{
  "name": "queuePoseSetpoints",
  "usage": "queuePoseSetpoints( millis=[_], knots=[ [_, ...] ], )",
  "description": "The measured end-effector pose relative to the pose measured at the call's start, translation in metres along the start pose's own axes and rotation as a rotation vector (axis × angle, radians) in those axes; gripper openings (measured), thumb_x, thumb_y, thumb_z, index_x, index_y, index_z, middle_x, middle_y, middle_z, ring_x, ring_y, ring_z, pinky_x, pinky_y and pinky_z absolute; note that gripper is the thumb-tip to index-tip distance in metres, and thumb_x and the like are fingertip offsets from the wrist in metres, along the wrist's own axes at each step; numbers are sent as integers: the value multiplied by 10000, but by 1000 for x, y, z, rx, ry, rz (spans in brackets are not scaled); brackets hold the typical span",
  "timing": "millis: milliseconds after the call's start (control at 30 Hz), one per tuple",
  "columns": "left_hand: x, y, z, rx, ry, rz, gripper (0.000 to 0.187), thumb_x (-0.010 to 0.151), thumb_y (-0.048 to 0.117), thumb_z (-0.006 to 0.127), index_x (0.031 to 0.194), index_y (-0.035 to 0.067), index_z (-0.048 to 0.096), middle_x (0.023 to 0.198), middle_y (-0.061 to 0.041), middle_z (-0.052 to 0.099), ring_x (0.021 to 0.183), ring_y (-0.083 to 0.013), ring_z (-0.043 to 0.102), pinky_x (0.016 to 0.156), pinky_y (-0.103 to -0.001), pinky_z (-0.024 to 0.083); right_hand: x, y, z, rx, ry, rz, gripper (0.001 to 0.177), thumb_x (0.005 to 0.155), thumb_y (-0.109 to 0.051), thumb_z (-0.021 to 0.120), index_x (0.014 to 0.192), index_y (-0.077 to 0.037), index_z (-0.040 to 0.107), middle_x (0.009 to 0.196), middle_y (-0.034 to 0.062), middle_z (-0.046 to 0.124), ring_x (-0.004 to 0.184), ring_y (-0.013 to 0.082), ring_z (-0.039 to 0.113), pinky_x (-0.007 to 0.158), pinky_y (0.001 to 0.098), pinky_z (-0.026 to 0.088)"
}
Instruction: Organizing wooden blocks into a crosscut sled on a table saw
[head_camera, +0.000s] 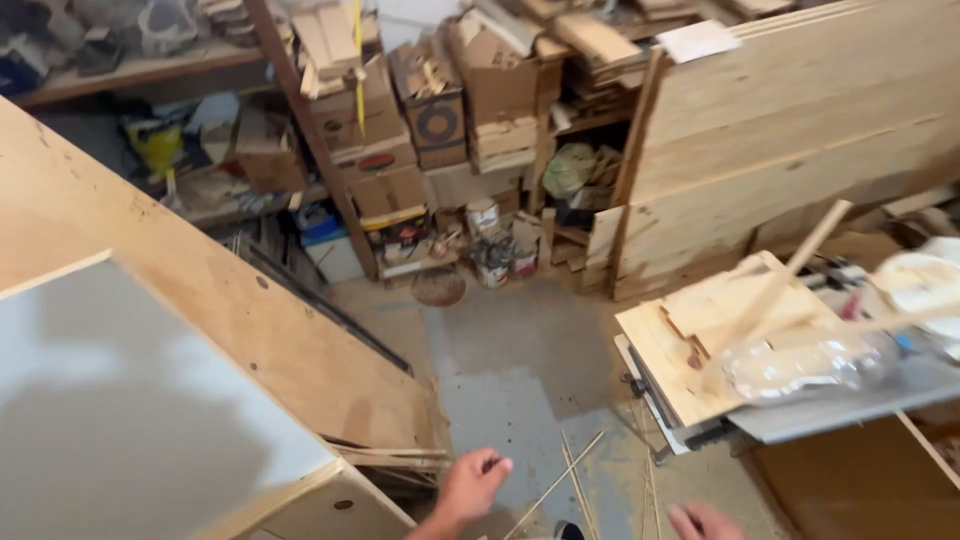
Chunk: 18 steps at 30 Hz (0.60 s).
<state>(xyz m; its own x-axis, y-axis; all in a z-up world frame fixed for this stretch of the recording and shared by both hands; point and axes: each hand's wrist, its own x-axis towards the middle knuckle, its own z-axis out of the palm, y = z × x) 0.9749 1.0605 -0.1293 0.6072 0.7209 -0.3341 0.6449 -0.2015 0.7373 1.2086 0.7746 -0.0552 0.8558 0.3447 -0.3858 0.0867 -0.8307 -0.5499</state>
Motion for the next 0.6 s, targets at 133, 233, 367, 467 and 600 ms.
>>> queuePoseSetpoints(
  millis=[133, 233, 367, 467, 600],
  knots=[
    [61, 69, -47, -5, 60, -13, 261, 882, 507, 667, 844, 258, 736, 704, 69, 672, 684, -102, 618, 673, -322, 468, 147, -106, -14, -308, -141, -544, 312, 886, -505, 627, 834, -233, 770, 831, -54, 793, 794, 163, 725, 778, 319, 519],
    [129, 61, -49, -236, 147, -12, 281, 919, 396, 697, 733, 195, 636, 644, 69, 530, 651, -80, 479, 627, -325, 414, 183, -215, -20, -353, -242, -640, 420, 932, -520, 562, 709, -186, 685, 713, -9, 711, 687, 158, 641, 675, 334, 488],
    [254, 25, -48, -396, 213, -199, 291, 892, 451, 684, 760, 192, 670, 634, 18, 565, 694, -149, 549, 678, -355, 449, 238, -319, 14, -111, -314, -797, 261, 922, -360, 685, 775, -146, 715, 709, 53, 710, 692, 172, 652, 686, 339, 512],
    [360, -7, -56, -423, 227, -306, 311, 852, 533, 700, 846, 232, 781, 654, 4, 697, 748, -192, 692, 744, -336, 533, 288, -371, 63, 67, -389, -780, 171, 897, -263, 759, 802, -123, 780, 650, 75, 677, 664, 160, 623, 650, 338, 537],
    [449, 44, -146, -483, 274, -197, 387, 919, 387, 672, 628, 156, 566, 560, 21, 554, 563, -113, 481, 606, -331, 405, 358, -444, 114, 6, -538, -560, 399, 950, -385, 650, 649, -158, 519, 604, -43, 555, 602, 82, 477, 598, 257, 394]
  ],
)
